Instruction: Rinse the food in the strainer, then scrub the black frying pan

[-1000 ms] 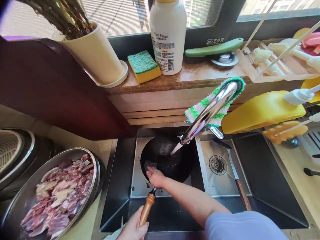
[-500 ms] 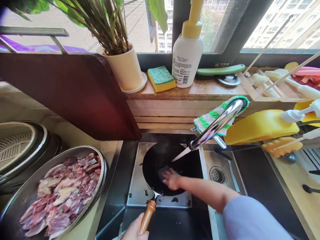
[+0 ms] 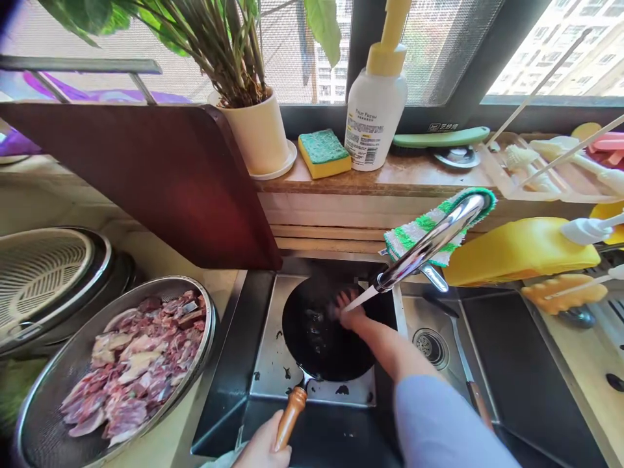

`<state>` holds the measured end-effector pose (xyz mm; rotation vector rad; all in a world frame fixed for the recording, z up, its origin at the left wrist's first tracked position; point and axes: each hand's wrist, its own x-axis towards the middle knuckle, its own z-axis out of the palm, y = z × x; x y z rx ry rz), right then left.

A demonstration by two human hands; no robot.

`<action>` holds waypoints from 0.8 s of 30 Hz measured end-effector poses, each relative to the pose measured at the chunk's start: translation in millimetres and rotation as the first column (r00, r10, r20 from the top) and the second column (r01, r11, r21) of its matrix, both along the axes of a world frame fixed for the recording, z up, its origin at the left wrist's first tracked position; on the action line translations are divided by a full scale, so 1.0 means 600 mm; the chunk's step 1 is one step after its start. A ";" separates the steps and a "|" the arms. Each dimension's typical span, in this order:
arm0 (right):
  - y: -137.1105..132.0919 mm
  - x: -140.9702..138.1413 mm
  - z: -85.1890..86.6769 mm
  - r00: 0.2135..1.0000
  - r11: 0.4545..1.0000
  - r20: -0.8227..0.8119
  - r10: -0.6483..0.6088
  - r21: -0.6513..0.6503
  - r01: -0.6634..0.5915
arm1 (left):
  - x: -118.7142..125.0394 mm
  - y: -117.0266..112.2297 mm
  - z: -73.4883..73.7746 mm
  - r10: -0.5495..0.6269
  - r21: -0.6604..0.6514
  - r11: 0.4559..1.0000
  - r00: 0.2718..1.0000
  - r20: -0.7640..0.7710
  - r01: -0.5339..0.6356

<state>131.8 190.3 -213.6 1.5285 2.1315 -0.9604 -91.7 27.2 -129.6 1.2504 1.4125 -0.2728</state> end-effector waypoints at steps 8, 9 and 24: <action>-0.034 -0.062 -0.006 0.986 0.988 -0.123 -0.113 -0.118 0.098 | 0.004 -0.007 0.002 0.137 -0.057 0.989 0.990 0.025 -0.136; -0.031 -0.049 -0.004 0.986 0.987 -0.112 -0.126 -0.117 0.113 | 0.004 -0.005 0.003 0.128 -0.048 0.991 0.992 0.017 -0.127; 0.051 -0.068 0.020 0.943 0.943 -0.010 -0.332 -0.031 0.331 | 0.007 -0.005 0.019 0.168 -0.098 0.982 0.985 0.031 -0.164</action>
